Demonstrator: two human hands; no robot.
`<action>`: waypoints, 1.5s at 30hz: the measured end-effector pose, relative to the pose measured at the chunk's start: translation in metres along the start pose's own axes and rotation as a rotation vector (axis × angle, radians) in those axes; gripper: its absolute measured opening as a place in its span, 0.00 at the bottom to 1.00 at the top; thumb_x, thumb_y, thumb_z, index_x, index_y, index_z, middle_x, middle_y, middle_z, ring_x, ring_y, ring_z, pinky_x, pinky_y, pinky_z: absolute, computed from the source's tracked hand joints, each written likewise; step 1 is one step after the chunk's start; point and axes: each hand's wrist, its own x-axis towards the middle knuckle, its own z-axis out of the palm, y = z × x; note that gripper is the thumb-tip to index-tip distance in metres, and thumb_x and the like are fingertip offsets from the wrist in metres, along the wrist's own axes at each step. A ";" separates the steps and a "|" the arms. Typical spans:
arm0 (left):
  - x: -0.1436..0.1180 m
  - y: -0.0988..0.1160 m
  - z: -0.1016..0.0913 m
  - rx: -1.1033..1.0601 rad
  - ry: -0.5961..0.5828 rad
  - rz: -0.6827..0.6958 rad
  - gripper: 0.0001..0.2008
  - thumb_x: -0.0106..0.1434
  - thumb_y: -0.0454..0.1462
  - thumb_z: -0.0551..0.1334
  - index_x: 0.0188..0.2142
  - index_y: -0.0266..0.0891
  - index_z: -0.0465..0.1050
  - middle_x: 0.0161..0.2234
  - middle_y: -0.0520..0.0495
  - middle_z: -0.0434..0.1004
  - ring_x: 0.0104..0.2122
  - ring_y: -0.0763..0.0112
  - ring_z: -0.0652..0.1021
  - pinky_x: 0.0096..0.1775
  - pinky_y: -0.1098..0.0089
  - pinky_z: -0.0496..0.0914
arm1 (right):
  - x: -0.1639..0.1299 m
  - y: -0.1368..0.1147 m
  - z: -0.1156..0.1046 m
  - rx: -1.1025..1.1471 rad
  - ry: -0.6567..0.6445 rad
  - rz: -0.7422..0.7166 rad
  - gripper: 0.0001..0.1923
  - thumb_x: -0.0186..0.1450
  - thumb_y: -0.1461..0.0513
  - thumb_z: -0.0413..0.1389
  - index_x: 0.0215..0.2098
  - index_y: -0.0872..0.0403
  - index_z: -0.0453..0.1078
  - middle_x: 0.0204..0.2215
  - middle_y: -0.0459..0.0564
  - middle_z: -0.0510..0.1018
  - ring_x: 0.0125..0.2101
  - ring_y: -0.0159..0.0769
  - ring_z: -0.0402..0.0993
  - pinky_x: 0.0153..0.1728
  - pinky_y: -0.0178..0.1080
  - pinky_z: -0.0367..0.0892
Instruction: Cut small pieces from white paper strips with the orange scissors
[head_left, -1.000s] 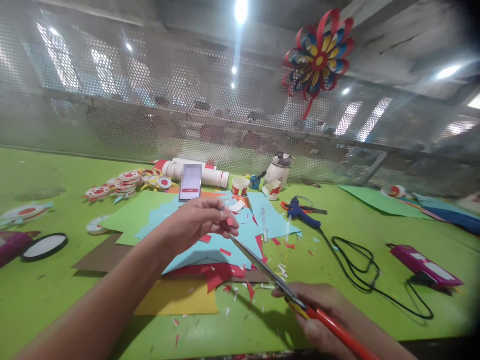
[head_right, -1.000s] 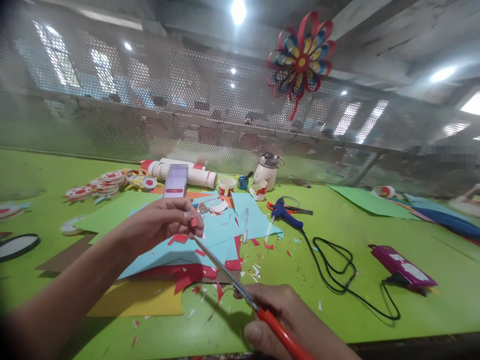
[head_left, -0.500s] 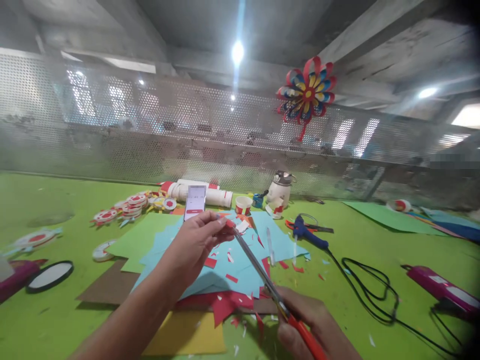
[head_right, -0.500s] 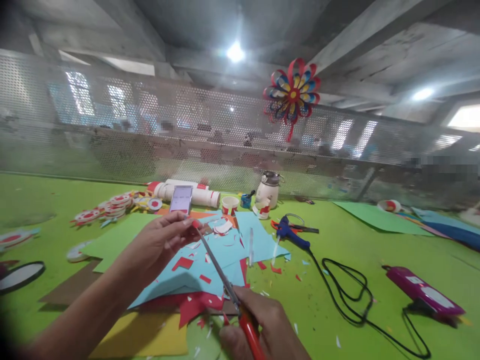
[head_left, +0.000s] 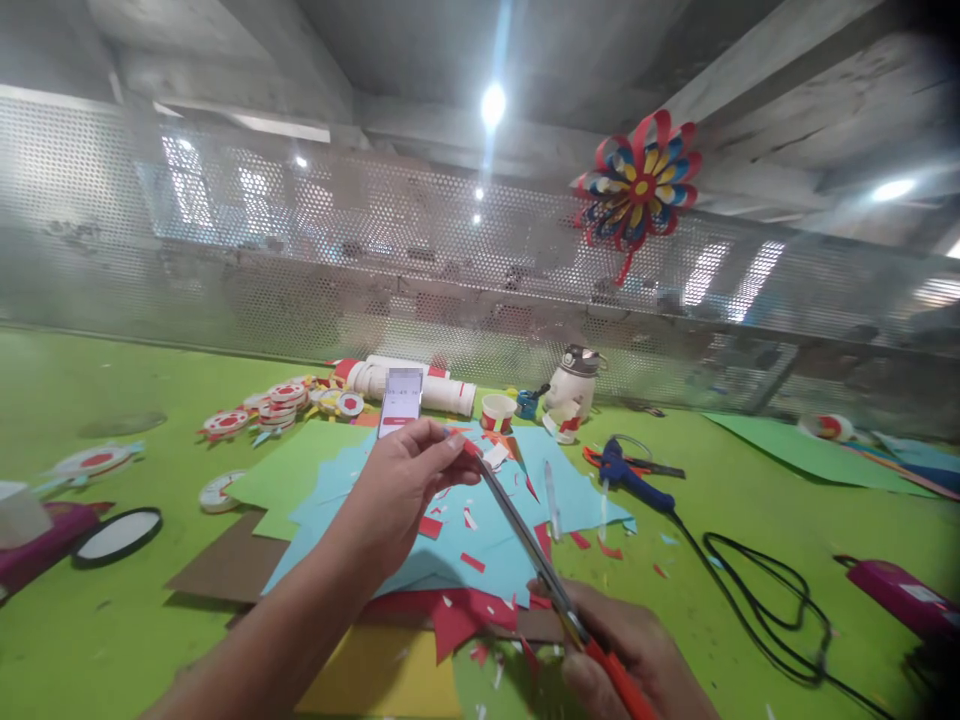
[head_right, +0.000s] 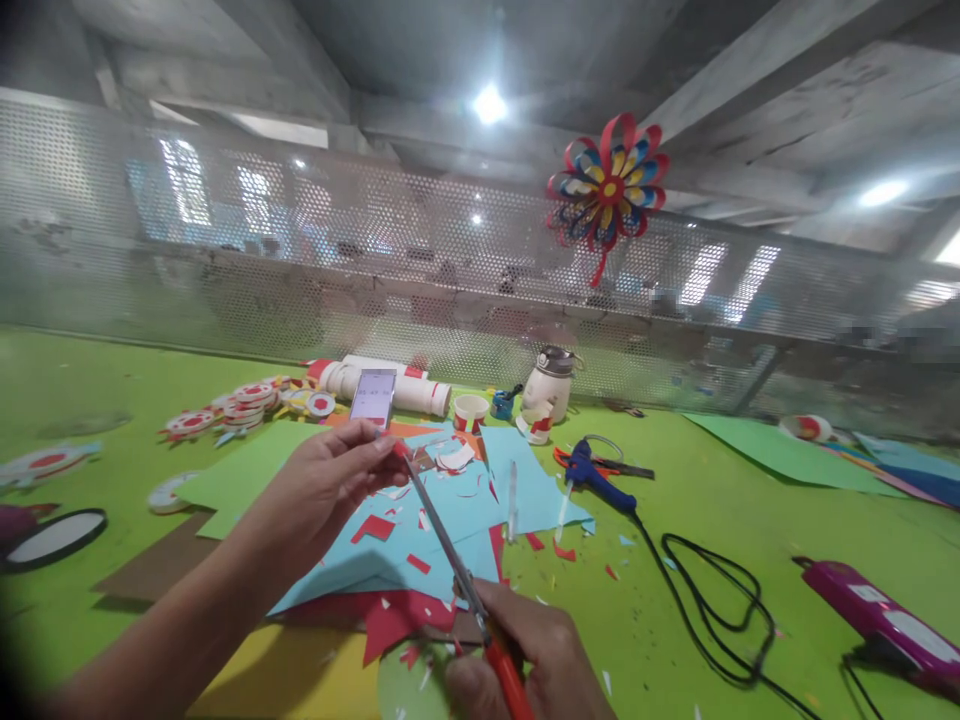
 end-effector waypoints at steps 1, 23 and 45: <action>0.000 -0.001 0.000 0.008 0.001 0.000 0.07 0.54 0.35 0.64 0.23 0.35 0.68 0.22 0.48 0.75 0.25 0.72 0.75 0.33 0.71 0.69 | 0.000 0.001 0.000 -0.007 0.010 0.003 0.27 0.65 0.43 0.42 0.30 0.54 0.70 0.21 0.48 0.71 0.24 0.37 0.71 0.26 0.33 0.65; -0.002 -0.004 0.000 0.059 0.006 -0.008 0.07 0.54 0.36 0.64 0.24 0.36 0.68 0.25 0.45 0.76 0.26 0.71 0.75 0.36 0.67 0.68 | -0.001 0.000 0.001 -0.009 -0.003 0.014 0.25 0.65 0.43 0.43 0.32 0.53 0.70 0.20 0.45 0.68 0.22 0.35 0.69 0.24 0.32 0.64; -0.005 -0.003 0.005 0.082 0.059 0.035 0.07 0.53 0.36 0.64 0.24 0.35 0.69 0.23 0.47 0.74 0.26 0.71 0.74 0.35 0.67 0.68 | -0.005 0.001 0.003 -0.046 -0.040 0.039 0.24 0.67 0.47 0.43 0.34 0.55 0.72 0.22 0.49 0.75 0.24 0.36 0.72 0.24 0.32 0.64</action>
